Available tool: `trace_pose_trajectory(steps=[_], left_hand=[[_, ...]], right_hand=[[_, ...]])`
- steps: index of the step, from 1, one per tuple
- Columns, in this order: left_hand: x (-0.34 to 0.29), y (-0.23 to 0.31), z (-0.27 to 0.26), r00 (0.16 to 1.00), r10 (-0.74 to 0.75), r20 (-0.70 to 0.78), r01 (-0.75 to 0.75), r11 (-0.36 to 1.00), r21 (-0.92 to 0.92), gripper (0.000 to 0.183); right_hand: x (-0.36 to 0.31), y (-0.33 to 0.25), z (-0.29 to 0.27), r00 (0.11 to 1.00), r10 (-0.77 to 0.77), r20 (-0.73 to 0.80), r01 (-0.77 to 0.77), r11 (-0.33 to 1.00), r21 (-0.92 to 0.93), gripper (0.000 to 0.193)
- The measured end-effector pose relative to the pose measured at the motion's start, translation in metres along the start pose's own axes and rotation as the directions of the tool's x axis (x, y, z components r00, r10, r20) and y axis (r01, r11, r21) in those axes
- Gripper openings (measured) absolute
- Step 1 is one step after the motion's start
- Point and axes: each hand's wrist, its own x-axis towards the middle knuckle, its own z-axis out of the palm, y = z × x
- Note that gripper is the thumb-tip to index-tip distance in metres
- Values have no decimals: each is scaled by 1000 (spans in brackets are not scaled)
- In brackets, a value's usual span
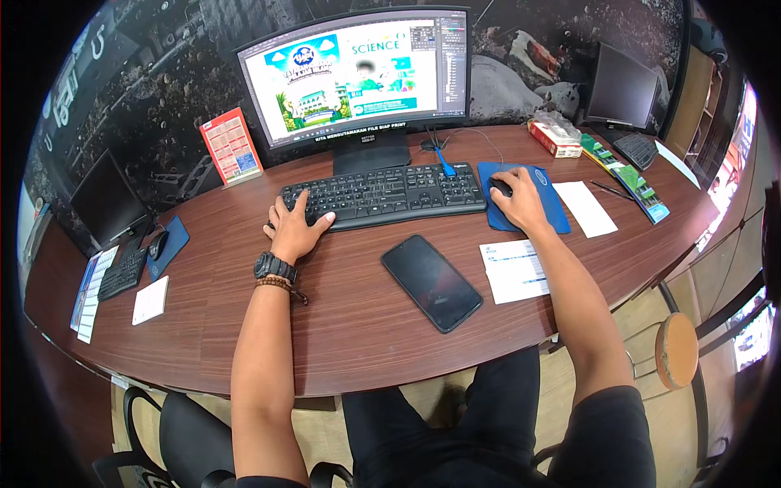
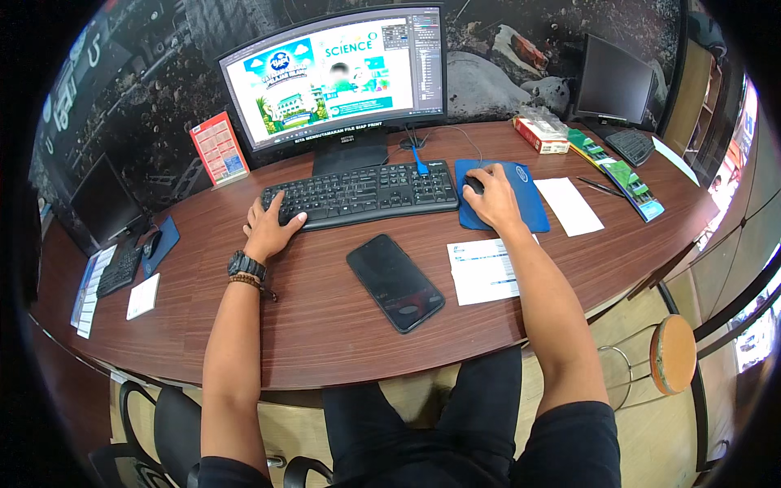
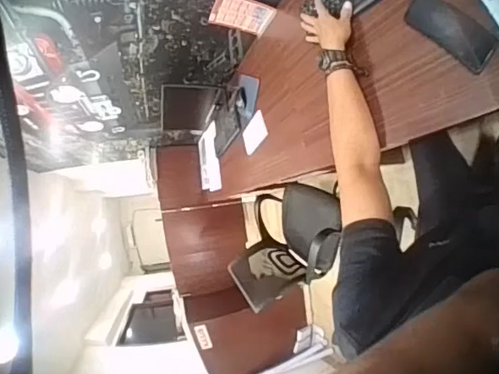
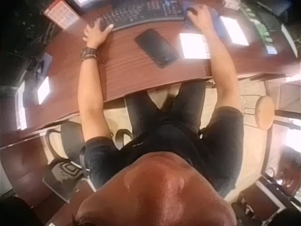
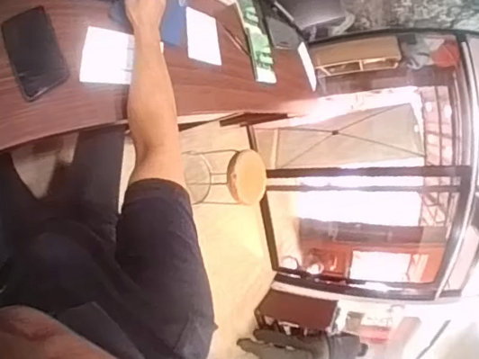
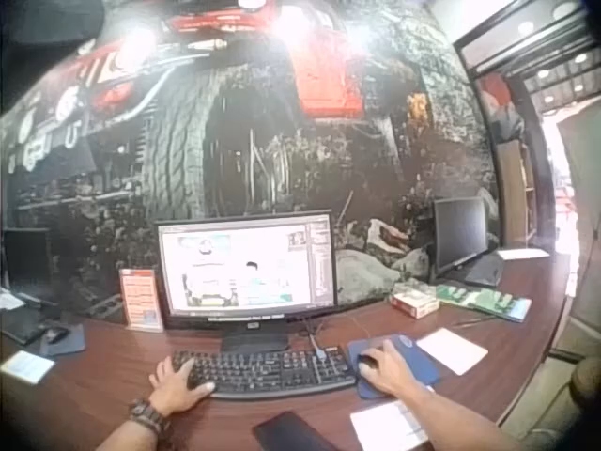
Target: Using a computer mouse and keyboard to edit a graphic design on a monitor.
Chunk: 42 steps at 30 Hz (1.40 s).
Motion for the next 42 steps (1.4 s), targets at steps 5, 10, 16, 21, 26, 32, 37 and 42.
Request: trace_pose_trajectory(steps=[5, 10, 16, 21, 26, 32, 37, 42], left_hand=[[1, 0, -2, 1000, 9, -11, -9, 1000, 17, 87], [2, -2, 0, 1000, 7, -7, -7, 1000, 30, 87], [1, -2, 1, 1000, 14, -14, -14, 1000, 18, 85], [0, -3, 1, 998, 50, -45, -50, 999, 12, 79], [-2, 0, 1, 997, 57, -45, -57, 998, -12, 68], [-3, -3, 1, 996, 59, -60, -60, 998, -18, 61], [-3, 1, 1, 996, 62, -69, -63, 998, -7, 60], [-4, -2, 3, 995, 56, -85, -60, 997, -50, 62]], right_hand=[[1, -1, 2, 1000, 4, -26, -5, 1000, -19, 37], [2, -1, 2, 1000, 4, -12, -4, 1000, -14, 37], [1, 2, 3, 1000, -8, -16, 8, 1000, -26, 39], [2, -1, 0, 1000, 7, -13, -8, 998, -60, 44], [3, -4, -2, 998, 57, 2, -57, 993, -103, 45], [3, 0, 2, 1000, -13, -7, 12, 999, -53, 38], [1, 0, 0, 996, -81, 29, 81, 997, -13, 36], [1, -3, 0, 995, -89, 40, 89, 996, -2, 35]])
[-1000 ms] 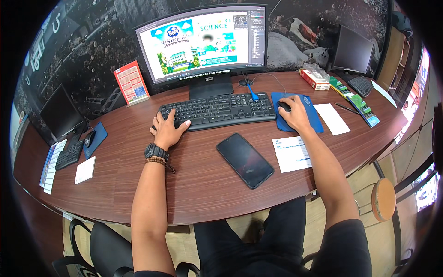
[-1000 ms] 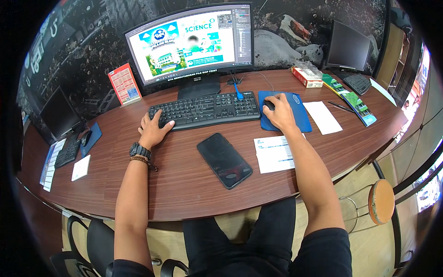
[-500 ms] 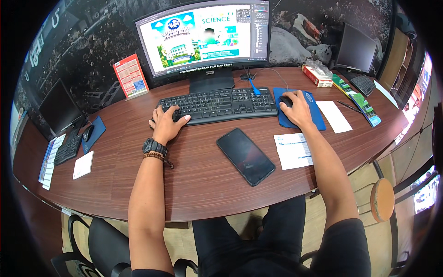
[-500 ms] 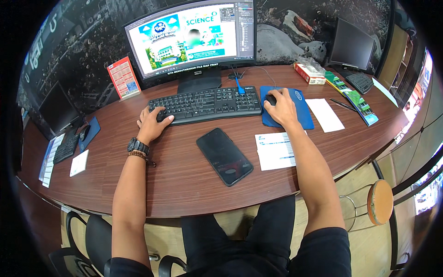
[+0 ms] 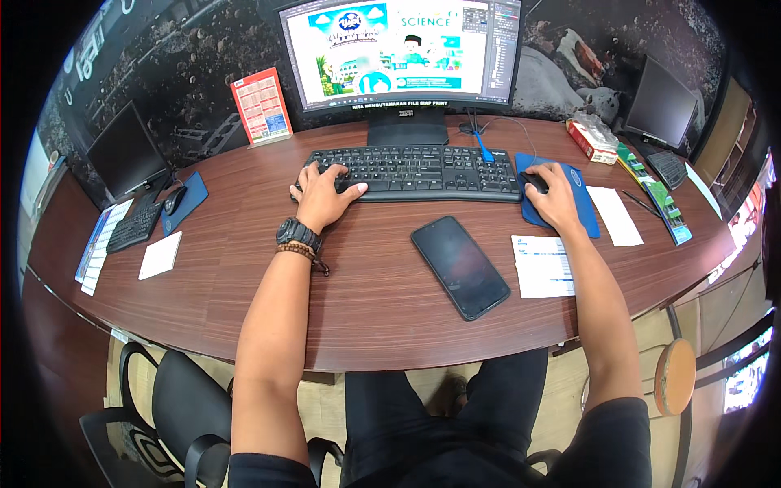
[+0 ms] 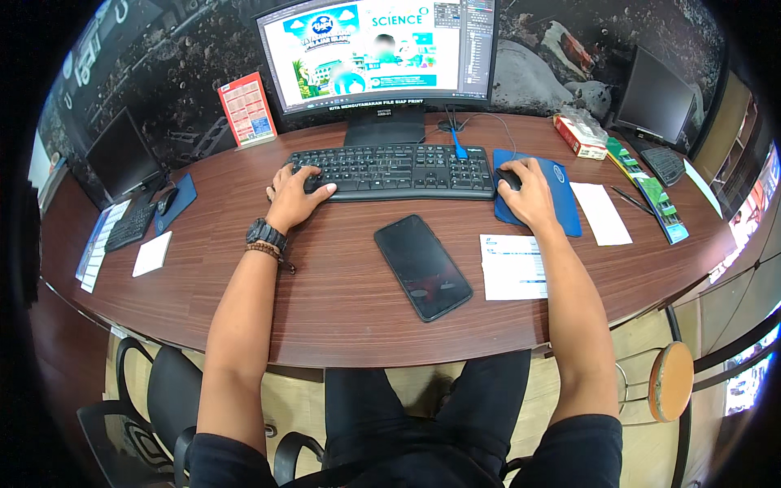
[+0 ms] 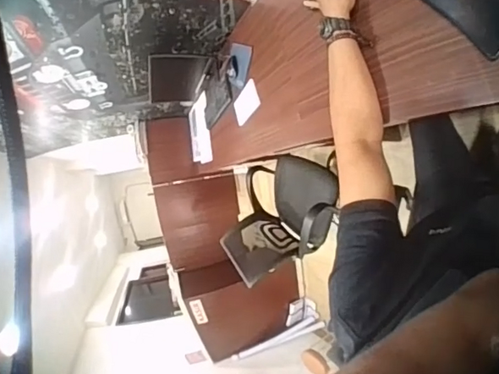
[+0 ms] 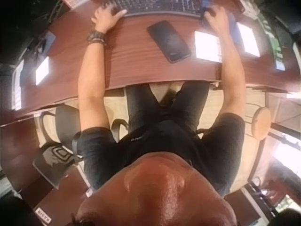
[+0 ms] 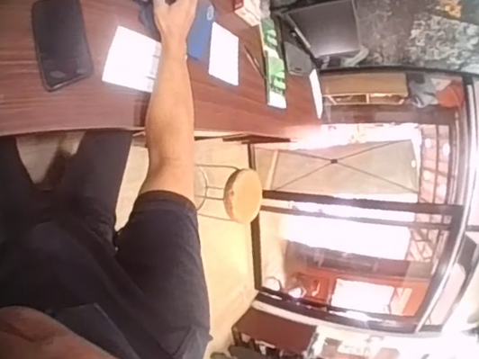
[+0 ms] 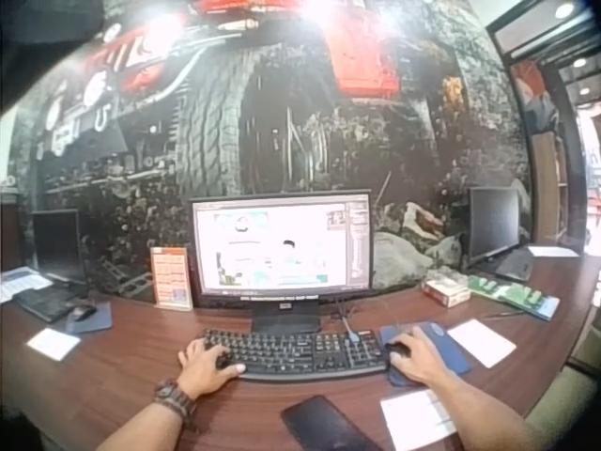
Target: Using a computer mouse and keyboard to edit a graphic design on a monitor.
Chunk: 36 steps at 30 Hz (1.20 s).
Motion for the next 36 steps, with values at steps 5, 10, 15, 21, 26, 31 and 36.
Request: trace_pose_trajectory(steps=[5, 10, 15, 21, 26, 31, 36], left_hand=[[-2, 1, -2, 1000, -7, 8, 7, 1000, -13, 62], [-2, 3, -2, 999, -26, 25, 26, 1000, -4, 63], [-1, 1, -3, 999, -23, 30, 23, 1000, 1, 64], [-2, 1, -2, 1000, -18, 26, 18, 1000, -16, 64], [-1, 3, -2, 1000, 3, 18, -4, 1000, 30, 62], [4, 1, 1, 1000, 10, 14, -11, 998, 60, 64], [9, 22, -3, 985, -82, 152, 68, 993, 95, 78]], right_hand=[[-1, -1, -1, 999, -36, 9, 36, 999, 9, 34], [-1, -3, -1, 1000, -25, 14, 25, 1000, 3, 34], [0, -2, 1, 1000, -20, -6, 20, 1000, 1, 35], [1, -2, 0, 1000, -12, -1, 12, 1000, -13, 35], [1, 2, 0, 1000, -11, 2, 11, 1000, -17, 36], [1, -2, 0, 1000, 17, -12, -17, 1000, -10, 37], [-1, -1, -1, 1000, 21, -14, -21, 999, -29, 36]])
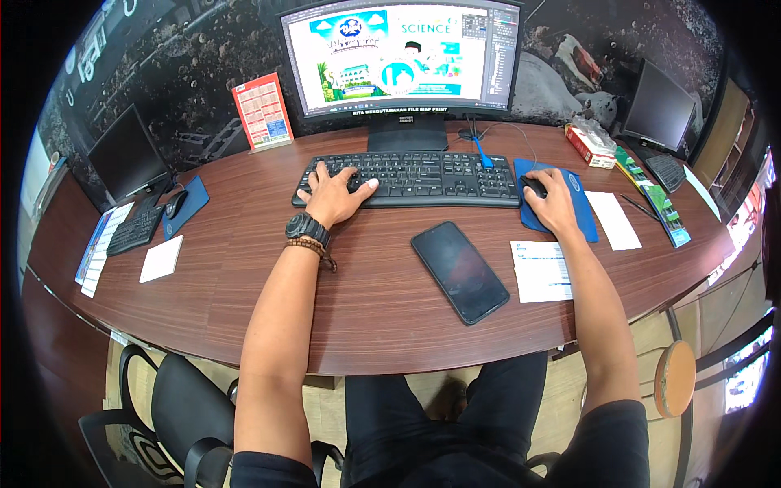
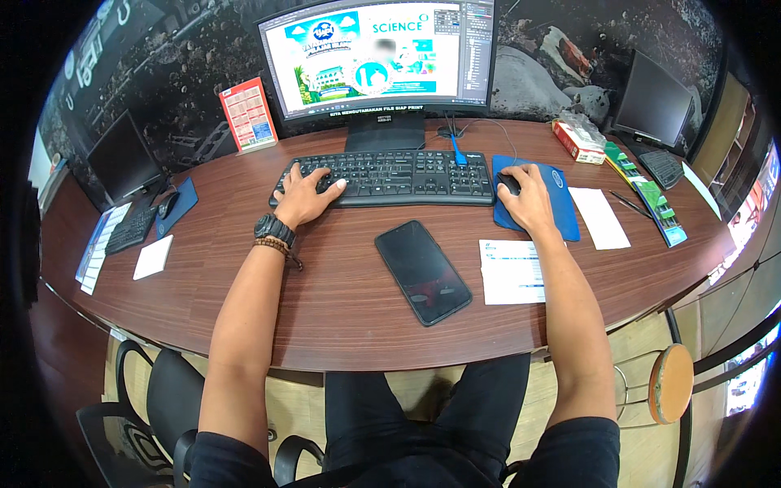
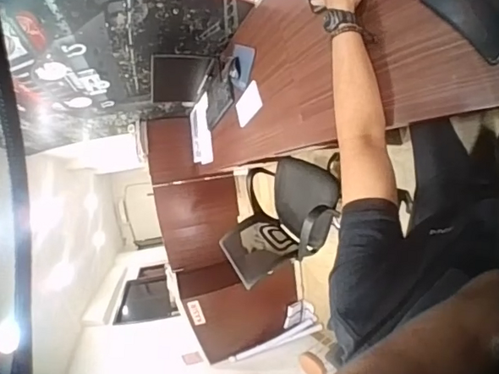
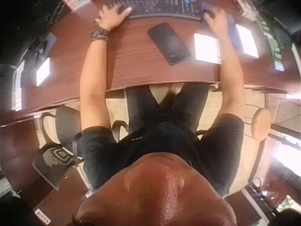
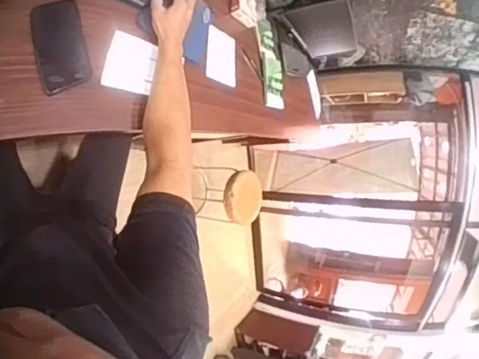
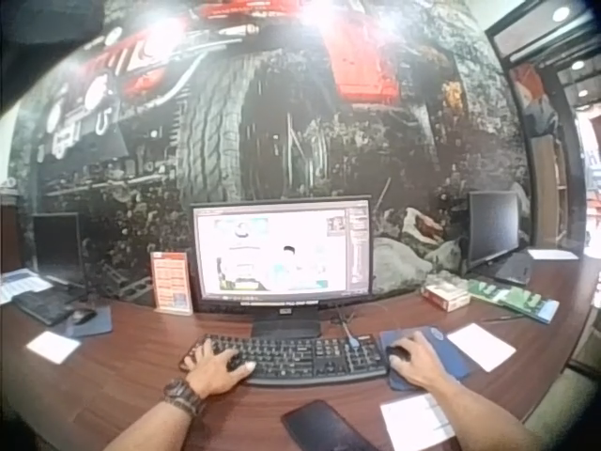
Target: Using a computer mouse and keyboard to edit a graphic design on a monitor.
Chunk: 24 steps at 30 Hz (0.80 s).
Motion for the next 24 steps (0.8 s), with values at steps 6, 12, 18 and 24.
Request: trace_pose_trajectory(steps=[6, 12, 18, 24], left_hand=[[1, 2, -3, 1000, -27, 2, 27, 1000, 7, 78], [5, -26, -6, 982, -74, -173, 66, 997, -48, 92], [3, -31, -9, 978, -121, -169, 109, 991, -78, 88], [1, -28, -7, 969, -138, -206, 131, 990, -44, 79]], right_hand=[[0, -3, 0, 1000, 24, 5, -24, 1000, -1, 36], [2, -1, 1, 1000, -14, 2, 14, 1000, 0, 35], [2, 0, 1, 1000, -2, -8, 3, 1000, 12, 35], [2, 1, 2, 1000, -14, 4, 14, 1000, -3, 35]])
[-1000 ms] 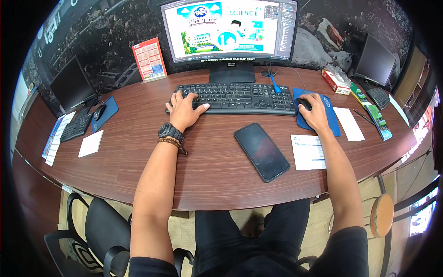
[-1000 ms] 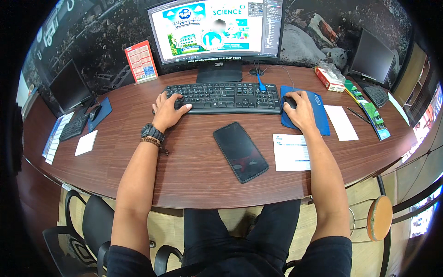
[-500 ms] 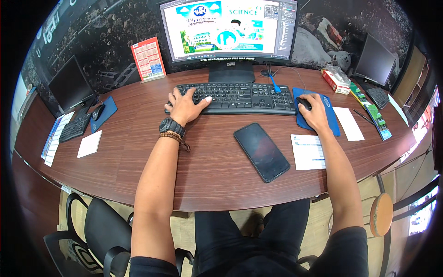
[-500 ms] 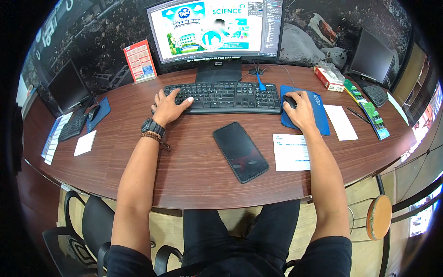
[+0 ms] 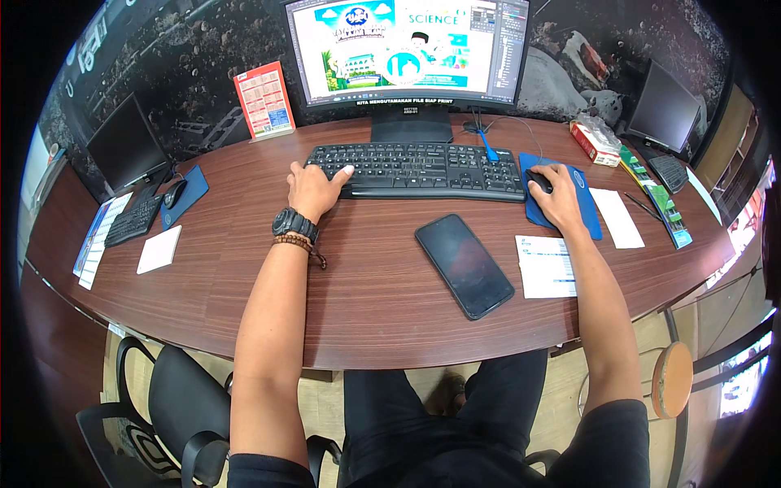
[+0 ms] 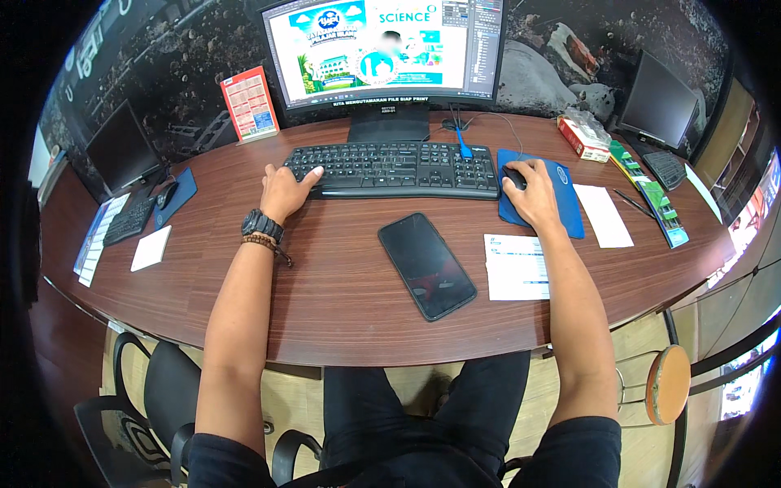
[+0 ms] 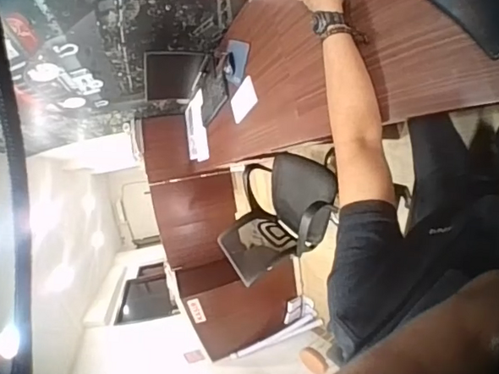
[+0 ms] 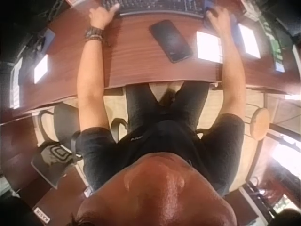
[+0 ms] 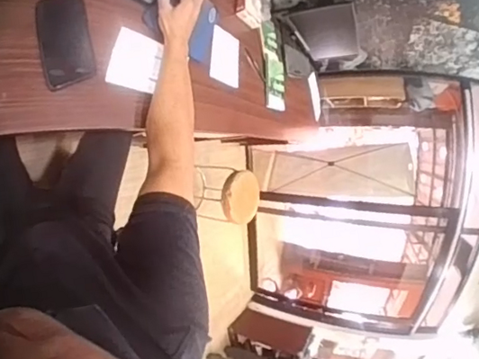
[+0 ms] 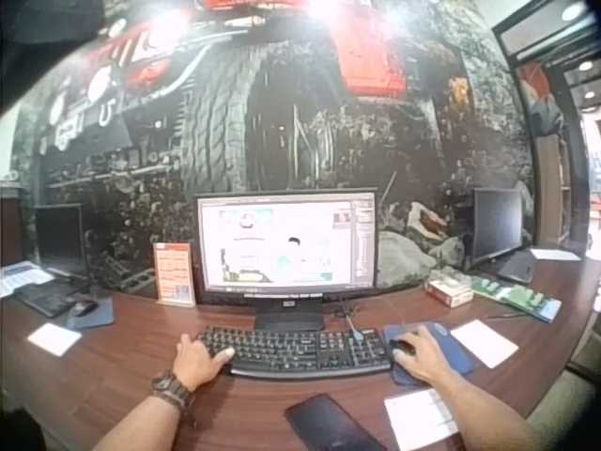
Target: Using a computer mouse and keyboard to edit a graphic design on a monitor.
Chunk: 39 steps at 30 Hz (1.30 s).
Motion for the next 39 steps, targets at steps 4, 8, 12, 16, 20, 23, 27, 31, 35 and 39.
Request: trace_pose_trajectory(steps=[4, 8, 12, 16, 20, 23, 27, 31, 35, 39], left_hand=[[-1, 2, -2, 1000, 0, 23, 0, 1000, 5, 80], [1, -1, -1, 1000, -3, 23, 3, 1000, 8, 81], [1, -1, 0, 1000, -4, 28, 3, 1000, 10, 82], [0, 0, 0, 1000, 7, 8, -7, 1000, 10, 80], [-2, 1, -2, 1000, 14, 0, -14, 1000, 8, 77], [-2, 1, -2, 1000, 10, 11, -10, 1000, 4, 77], [-1, 2, -3, 1000, -1, 27, 1, 1000, 1, 78], [-1, 2, -3, 1000, 2, 28, -3, 1000, 8, 79], [-1, 1, -3, 1000, -1, 27, 1, 1000, 5, 79], [-1, 2, -3, 999, -2, 32, 2, 1000, 5, 79]], right_hand=[[0, 2, 0, 1000, -5, -6, 5, 1000, -1, 35], [0, -1, 0, 1000, 3, -1, -3, 1000, 4, 36], [0, -2, -1, 1000, 20, 19, -20, 1000, -9, 35], [0, -1, -2, 1000, -9, 13, 9, 1000, -4, 36], [-1, -4, -3, 999, -46, 2, 46, 999, 13, 35], [-1, -6, -4, 999, -41, 9, 41, 999, 13, 36], [-1, -3, -3, 999, -40, 13, 40, 999, 6, 36], [-1, -3, -3, 999, -40, 11, 40, 999, 8, 35], [-1, -6, -3, 999, -38, 8, 38, 999, 7, 35], [-1, -3, -3, 998, -54, 6, 54, 999, -2, 35]])
